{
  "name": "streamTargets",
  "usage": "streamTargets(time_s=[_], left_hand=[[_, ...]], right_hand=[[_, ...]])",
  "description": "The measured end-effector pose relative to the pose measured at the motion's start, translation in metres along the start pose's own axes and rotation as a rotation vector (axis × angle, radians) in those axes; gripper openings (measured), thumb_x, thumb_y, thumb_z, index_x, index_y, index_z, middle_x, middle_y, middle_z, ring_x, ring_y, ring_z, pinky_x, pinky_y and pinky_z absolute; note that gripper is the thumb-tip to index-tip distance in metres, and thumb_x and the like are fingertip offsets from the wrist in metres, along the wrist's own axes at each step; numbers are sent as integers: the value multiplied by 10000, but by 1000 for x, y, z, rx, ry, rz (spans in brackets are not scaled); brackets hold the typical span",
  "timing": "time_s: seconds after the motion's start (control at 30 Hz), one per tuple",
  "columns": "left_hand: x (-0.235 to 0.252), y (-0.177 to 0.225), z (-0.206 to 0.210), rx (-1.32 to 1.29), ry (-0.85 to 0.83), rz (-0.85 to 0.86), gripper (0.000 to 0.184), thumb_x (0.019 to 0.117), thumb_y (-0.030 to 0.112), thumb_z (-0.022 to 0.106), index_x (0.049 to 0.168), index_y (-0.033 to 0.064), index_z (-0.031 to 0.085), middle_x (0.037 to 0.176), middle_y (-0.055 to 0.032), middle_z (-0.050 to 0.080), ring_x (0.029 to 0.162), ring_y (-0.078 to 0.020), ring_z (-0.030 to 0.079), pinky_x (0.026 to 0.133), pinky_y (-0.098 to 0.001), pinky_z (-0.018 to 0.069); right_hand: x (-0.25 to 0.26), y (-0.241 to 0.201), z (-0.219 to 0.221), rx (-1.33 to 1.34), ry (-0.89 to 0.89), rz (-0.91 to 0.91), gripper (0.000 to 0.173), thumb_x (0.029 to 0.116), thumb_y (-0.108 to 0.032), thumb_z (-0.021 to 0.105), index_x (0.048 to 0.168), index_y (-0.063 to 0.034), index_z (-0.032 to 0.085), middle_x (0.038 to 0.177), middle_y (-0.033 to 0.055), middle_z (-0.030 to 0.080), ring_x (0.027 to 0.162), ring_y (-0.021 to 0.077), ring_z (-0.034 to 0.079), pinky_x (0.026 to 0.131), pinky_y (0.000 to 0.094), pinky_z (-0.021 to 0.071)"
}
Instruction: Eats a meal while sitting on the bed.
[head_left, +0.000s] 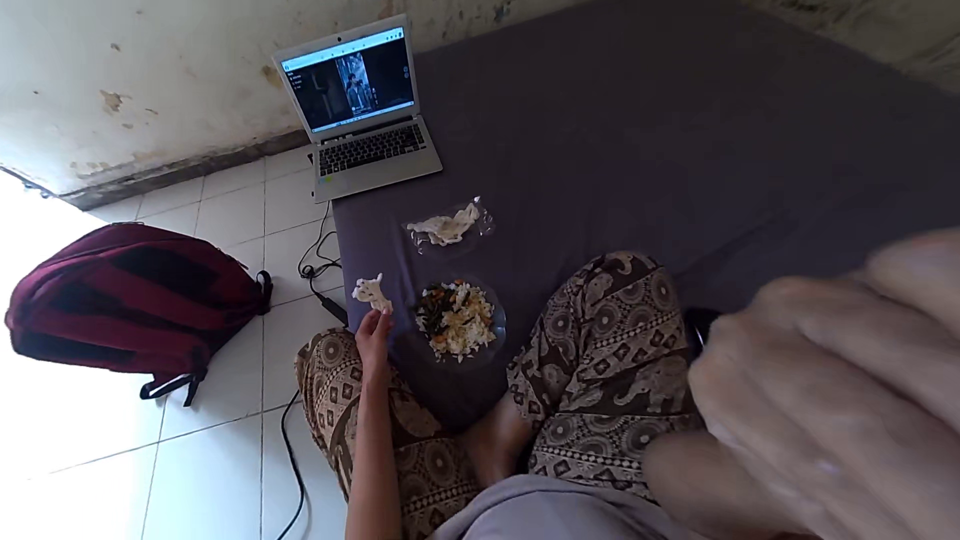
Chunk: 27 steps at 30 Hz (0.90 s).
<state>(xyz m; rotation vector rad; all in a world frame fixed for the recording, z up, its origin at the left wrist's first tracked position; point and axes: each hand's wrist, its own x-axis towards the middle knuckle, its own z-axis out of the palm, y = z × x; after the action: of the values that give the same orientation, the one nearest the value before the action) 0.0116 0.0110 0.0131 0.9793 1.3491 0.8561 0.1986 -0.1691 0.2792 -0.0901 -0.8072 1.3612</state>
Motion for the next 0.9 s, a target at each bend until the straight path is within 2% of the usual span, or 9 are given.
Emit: streamTargets(time_s=[0.03,0.1,0.2,0.27,0.33,0.37,0.47,0.53,0.9], left_hand=[[1,0,0,2,-1,-2,307,1052,90,538,1281,-115,537,1119,-173,637,883,-101,610,798,-249,505],[2,0,0,6,-6,-3,315,1053,94,538,1291,-112,532,1134,-180,634,896,-106,611,804,-249,504],[4,-1,1,3,-10,-6,308,1049,95,546,1284,-105,538,1120,-175,639,880,-97,612,798,-247,505],[6,-2,1,0,-9,-3,295,1048,92,547,1266,-107,549,1096,-165,648,864,-88,613,788,-241,506],[7,-4,1,3,-18,10,289,1048,85,544,1258,-113,555,1090,-170,653,862,-95,612,786,-249,503],[8,-6,1,6,-23,16,287,1047,84,545,1254,-114,559,1089,-168,655,862,-96,615,787,-250,506],[7,-5,3,9,-34,9,284,1045,74,544,1255,-117,559,1102,-177,653,872,-107,619,796,-257,510],[6,-4,4,16,-34,8,292,1045,73,545,1261,-123,557,1110,-191,651,882,-118,625,806,-266,515],[8,-7,5,42,-8,7,279,1048,80,543,1245,-116,573,1075,-168,659,865,-103,621,791,-255,513]], right_hand=[[-1,0,-6,29,3,22,177,1036,-122,524,984,-45,675,764,-14,699,712,81,723,670,197,605],[1,3,-19,-47,36,-2,259,1066,-216,490,1033,-58,694,757,-31,707,675,45,709,619,167,587],[1,11,-48,-356,258,-49,316,1060,-346,485,931,-189,728,664,-126,655,560,-52,624,510,100,510],[-2,22,-80,-507,477,-18,381,1079,-296,412,864,-243,722,657,-140,665,543,-63,605,497,91,491],[-7,34,-123,-634,680,74,481,1084,-157,225,863,-192,651,641,-107,694,538,-28,634,523,117,517],[-12,39,-149,-707,735,139,465,1086,-127,192,906,-151,620,647,-93,699,553,-8,650,556,138,539],[-34,49,-219,-936,743,333,329,1101,-114,280,1071,-25,596,765,-49,723,661,31,681,657,200,570],[-45,52,-247,-1000,722,434,307,1102,-110,332,1137,34,602,831,-9,730,706,49,684,674,220,565],[-44,71,-262,-878,794,507,326,1113,-105,330,1091,29,627,765,-6,720,643,45,668,630,205,550]])
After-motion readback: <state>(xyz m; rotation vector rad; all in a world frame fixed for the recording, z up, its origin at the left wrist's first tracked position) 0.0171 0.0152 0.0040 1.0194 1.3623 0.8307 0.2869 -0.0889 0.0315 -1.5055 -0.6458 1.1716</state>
